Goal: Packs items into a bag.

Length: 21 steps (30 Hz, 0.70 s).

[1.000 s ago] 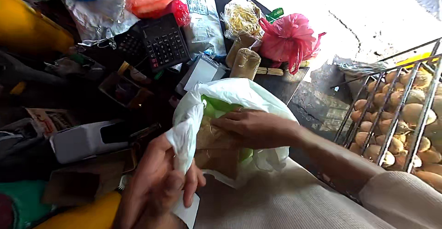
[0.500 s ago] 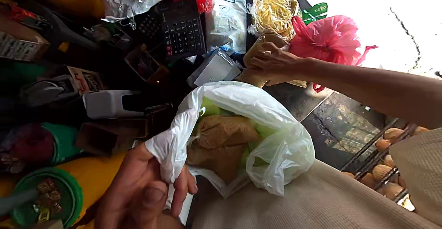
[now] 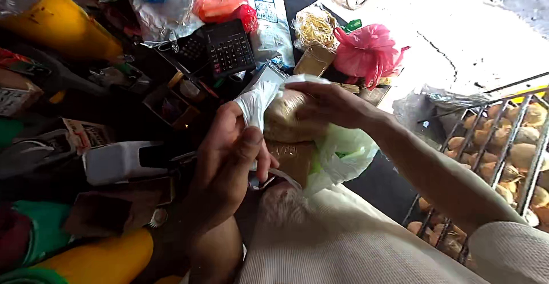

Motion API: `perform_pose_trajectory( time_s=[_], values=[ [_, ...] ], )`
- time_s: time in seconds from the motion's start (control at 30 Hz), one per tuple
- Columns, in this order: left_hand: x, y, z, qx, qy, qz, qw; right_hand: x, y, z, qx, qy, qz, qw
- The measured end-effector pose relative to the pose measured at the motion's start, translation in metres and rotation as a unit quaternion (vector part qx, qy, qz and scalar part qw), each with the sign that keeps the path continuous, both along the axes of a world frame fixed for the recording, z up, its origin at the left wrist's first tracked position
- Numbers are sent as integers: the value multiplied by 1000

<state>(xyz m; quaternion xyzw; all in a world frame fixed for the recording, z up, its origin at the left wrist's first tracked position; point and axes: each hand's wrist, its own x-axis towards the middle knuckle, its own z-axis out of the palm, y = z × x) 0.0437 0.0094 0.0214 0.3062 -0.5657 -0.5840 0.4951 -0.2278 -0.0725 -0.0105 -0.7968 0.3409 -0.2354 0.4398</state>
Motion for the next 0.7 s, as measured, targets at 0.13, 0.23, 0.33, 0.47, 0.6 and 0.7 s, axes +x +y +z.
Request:
perform_pose_trajectory(
  time_s=[0.13,0.23,0.33,0.47,0.6,0.7],
  values=[
    [-7,-8,1,5,14,-4,1000,35,-9,-10,-135,223,-73,963],
    [-7,-10,-3,19,12,-6,1000,61,-7,-44,-224,226,-121,940],
    [-9,-14,-9,12,15,15,1000,65,-14,-53,-127,201,-111,965],
    [-15,-19,-10,-3,17,46,999,13,-10,-5,-45,130,63,988],
    [-37,-8,-10,39,46,111,992,-109,-84,20,-64,44,103,992],
    [-65,-7,0,42,20,176,983,-138,-165,-39,-217,247,129,936]
  ],
)
